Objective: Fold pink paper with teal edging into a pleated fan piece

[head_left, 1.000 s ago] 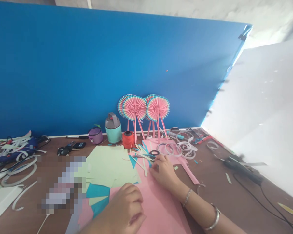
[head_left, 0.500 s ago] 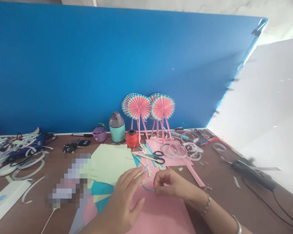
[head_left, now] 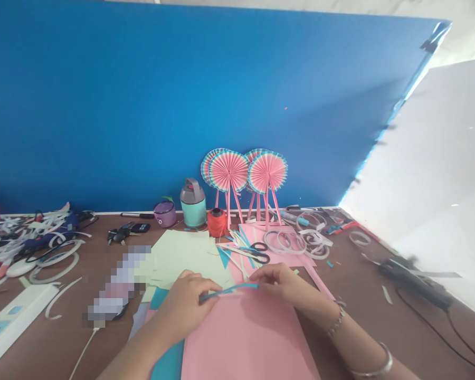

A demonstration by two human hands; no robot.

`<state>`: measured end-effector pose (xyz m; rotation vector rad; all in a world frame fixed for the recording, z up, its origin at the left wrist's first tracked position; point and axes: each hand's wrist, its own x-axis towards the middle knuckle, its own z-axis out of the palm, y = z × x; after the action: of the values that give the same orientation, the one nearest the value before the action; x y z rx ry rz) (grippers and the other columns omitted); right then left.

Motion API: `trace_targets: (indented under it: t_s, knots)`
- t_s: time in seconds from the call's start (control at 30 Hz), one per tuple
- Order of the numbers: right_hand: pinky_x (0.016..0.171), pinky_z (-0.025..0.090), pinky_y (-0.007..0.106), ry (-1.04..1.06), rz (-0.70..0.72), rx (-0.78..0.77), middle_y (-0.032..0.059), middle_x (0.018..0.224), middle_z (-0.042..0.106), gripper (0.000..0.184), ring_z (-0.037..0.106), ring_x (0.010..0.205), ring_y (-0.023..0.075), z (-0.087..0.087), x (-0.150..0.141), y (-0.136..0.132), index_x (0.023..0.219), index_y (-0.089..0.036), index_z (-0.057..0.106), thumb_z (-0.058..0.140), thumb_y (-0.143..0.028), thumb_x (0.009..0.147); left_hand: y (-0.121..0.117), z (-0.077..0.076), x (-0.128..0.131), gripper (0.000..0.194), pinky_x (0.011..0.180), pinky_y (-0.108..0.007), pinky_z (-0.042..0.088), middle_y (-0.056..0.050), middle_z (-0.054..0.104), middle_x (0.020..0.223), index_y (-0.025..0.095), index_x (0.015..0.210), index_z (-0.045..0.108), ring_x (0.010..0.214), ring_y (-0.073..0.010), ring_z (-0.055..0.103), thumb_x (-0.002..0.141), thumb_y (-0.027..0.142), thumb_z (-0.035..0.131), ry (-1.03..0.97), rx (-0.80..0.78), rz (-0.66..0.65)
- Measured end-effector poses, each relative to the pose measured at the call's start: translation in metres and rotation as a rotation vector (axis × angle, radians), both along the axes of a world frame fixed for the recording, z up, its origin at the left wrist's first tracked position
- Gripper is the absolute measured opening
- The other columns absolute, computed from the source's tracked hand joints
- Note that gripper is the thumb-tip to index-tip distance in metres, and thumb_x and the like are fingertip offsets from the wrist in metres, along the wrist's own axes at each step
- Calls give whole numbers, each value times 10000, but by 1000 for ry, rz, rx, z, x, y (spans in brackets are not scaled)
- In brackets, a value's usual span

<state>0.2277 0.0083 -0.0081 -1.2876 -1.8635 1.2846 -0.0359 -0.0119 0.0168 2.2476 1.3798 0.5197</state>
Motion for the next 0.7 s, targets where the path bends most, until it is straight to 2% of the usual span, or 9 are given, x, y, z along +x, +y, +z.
trace_targets:
  t_s: [0.07,0.13,0.27,0.37,0.43,0.53,0.7]
  knots:
    - [567,384,244,-100,-43,85,4,649,578,237,489,600,128,3,0,0,920,-171,723,560,-213,753,5,2,-5,217,752,-306,452,-10,707,863,269,925,722,854,-209,591,807,365,566,-72,-119,29]
    - [572,386,245,-148,-63,128,12,671,599,241,498,614,133,7,0,-1,888,-167,726,534,-176,744,10,3,-9,279,775,-290,459,-15,706,951,243,933,713,882,-199,606,842,405,506,-173,-219,38]
    - [611,416,250,-136,-67,141,33,754,663,257,544,666,147,12,-1,-2,832,-157,721,496,-118,712,15,1,-11,279,832,-297,460,-23,699,1004,218,940,700,941,-203,612,852,350,470,-245,-315,53]
    - [618,426,247,-103,-56,121,28,757,677,283,558,666,145,13,-2,-2,803,-162,719,476,-91,676,15,-3,-10,277,803,-328,480,-35,682,960,214,1004,673,880,-203,612,847,307,464,-202,-212,110]
    - [622,428,244,-61,-48,106,28,766,683,292,568,677,145,11,-2,-2,803,-162,721,471,-92,670,14,-6,-8,319,868,-353,470,-54,643,1053,220,1122,616,977,-210,583,843,256,467,-189,-48,120]
    - [631,429,245,-9,-39,100,37,791,693,290,578,703,150,6,-2,-1,807,-159,724,476,-96,669,13,-10,-8,387,993,-386,409,-67,557,1224,251,1227,545,1165,-212,478,853,197,462,-163,124,32]
    - [601,404,235,7,-14,120,29,760,684,280,550,645,130,-3,-2,1,815,-163,727,494,-92,676,11,-15,-6,364,1034,-475,370,-58,471,1346,291,1239,541,1263,-245,365,901,216,426,-17,175,-101]
